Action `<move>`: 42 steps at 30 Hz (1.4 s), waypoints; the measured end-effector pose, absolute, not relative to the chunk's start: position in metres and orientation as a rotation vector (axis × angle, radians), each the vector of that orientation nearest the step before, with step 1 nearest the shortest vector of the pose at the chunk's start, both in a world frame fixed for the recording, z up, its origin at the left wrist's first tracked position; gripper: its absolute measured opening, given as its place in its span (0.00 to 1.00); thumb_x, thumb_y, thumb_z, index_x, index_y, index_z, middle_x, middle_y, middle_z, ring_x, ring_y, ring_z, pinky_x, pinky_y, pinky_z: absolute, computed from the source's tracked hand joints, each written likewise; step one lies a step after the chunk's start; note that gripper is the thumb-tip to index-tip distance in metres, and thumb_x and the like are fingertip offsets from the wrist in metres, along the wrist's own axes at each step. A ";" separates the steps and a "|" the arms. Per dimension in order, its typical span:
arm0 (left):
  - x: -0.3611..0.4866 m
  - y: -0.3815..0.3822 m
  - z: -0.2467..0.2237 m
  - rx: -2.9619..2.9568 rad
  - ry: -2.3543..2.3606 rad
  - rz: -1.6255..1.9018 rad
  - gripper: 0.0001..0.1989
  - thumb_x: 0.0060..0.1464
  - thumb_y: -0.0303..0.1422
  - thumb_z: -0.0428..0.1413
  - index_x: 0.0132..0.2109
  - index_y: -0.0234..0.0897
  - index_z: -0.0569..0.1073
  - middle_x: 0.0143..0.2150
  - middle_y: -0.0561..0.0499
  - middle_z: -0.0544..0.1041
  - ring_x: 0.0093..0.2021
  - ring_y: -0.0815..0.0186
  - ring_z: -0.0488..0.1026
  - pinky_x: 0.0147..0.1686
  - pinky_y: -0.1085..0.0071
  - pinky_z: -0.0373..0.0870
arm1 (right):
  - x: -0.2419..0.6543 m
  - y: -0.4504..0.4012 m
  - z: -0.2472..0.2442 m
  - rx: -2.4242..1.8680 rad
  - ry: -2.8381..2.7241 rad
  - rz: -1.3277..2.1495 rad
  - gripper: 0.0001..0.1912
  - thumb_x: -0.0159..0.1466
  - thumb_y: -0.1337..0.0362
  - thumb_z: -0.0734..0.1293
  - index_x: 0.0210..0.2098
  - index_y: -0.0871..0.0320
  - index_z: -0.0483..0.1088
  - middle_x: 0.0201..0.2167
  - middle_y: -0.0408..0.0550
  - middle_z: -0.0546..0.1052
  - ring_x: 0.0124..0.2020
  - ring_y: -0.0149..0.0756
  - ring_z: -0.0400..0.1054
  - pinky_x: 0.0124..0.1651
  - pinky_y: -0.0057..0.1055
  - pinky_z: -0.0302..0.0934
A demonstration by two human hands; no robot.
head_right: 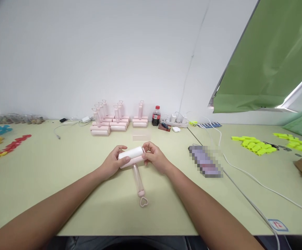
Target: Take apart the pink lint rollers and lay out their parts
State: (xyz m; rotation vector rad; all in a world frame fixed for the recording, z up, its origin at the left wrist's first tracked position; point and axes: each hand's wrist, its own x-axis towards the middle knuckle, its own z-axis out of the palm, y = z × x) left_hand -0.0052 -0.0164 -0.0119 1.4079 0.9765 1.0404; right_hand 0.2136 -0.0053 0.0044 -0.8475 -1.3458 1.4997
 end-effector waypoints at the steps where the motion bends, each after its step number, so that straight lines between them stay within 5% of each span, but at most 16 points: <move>1: -0.004 -0.016 -0.013 1.414 0.999 1.069 0.33 0.44 0.47 0.65 0.53 0.39 0.62 0.37 0.53 0.70 0.33 0.67 0.70 0.33 0.72 0.65 | 0.214 -0.005 0.003 -0.861 -1.326 1.512 0.16 0.49 0.66 0.73 0.35 0.55 0.66 0.29 0.37 0.65 0.25 0.27 0.62 0.22 0.25 0.64; 5: -0.001 -0.014 -0.013 1.374 1.050 1.167 0.33 0.45 0.45 0.64 0.54 0.39 0.62 0.42 0.51 0.69 0.39 0.66 0.69 0.38 0.70 0.67 | 0.210 -0.002 -0.004 -0.928 -1.237 1.610 0.15 0.47 0.68 0.73 0.31 0.56 0.64 0.27 0.36 0.66 0.24 0.27 0.64 0.22 0.27 0.67; 9: -0.003 -0.013 -0.012 1.257 1.108 1.146 0.31 0.47 0.46 0.62 0.53 0.39 0.63 0.44 0.49 0.67 0.37 0.67 0.68 0.30 0.72 0.69 | 0.206 0.000 -0.010 -0.942 -1.176 1.652 0.16 0.45 0.70 0.73 0.29 0.56 0.62 0.25 0.37 0.68 0.23 0.27 0.65 0.22 0.26 0.65; 25: 0.001 -0.012 -0.004 1.140 1.014 1.115 0.23 0.44 0.41 0.66 0.44 0.34 0.72 0.36 0.50 0.72 0.31 0.68 0.72 0.24 0.72 0.74 | 0.215 0.007 -0.002 -0.910 -1.161 1.719 0.17 0.44 0.70 0.74 0.27 0.56 0.62 0.20 0.35 0.68 0.18 0.26 0.62 0.16 0.22 0.59; 42: 0.016 -0.009 -0.014 0.977 1.046 1.246 0.16 0.51 0.39 0.62 0.41 0.35 0.69 0.43 0.48 0.70 0.32 0.68 0.73 0.29 0.62 0.80 | 0.204 0.012 -0.009 -0.965 -1.150 1.604 0.15 0.45 0.67 0.72 0.22 0.56 0.58 0.16 0.35 0.64 0.17 0.25 0.57 0.17 0.23 0.55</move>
